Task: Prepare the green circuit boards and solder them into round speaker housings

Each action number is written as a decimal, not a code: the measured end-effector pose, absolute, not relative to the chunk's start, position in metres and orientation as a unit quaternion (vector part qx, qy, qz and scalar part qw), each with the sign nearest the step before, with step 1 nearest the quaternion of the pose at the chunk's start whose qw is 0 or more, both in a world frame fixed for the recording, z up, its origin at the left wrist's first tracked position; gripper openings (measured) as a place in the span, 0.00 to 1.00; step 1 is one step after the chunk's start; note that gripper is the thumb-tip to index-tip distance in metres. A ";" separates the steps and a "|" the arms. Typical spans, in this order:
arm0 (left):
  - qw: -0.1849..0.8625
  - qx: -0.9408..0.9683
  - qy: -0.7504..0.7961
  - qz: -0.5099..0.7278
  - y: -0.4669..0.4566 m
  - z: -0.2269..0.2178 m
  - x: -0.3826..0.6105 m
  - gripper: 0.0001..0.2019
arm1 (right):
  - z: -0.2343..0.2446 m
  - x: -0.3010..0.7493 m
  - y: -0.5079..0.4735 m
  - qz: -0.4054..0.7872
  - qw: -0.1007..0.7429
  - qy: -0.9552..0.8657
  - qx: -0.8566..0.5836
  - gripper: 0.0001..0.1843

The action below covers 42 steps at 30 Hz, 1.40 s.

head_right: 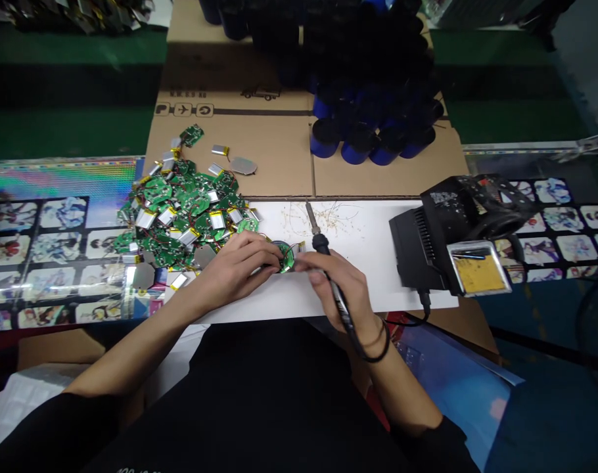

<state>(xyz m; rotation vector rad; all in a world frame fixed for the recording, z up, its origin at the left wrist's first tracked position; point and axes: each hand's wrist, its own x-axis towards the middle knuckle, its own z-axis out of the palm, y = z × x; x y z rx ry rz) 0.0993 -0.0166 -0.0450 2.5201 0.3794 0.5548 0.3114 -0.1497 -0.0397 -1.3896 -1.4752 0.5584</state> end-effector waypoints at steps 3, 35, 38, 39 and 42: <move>0.269 0.934 0.137 0.188 -0.015 -0.041 0.100 0.08 | -0.033 0.310 -0.161 0.231 0.605 -0.493 -0.581 0.20; 0.220 0.952 0.132 0.169 -0.014 -0.032 0.107 0.08 | -0.032 0.301 -0.198 0.010 0.425 -0.699 -0.574 0.11; 0.220 0.951 0.135 0.169 -0.014 -0.032 0.108 0.08 | -0.029 0.301 -0.195 0.014 0.419 -0.713 -0.562 0.10; 0.220 0.951 0.136 0.170 -0.014 -0.032 0.108 0.08 | -0.029 0.301 -0.194 0.015 0.418 -0.716 -0.559 0.09; 0.220 0.951 0.138 0.170 -0.015 -0.033 0.108 0.09 | -0.030 0.301 -0.195 0.015 0.416 -0.717 -0.559 0.09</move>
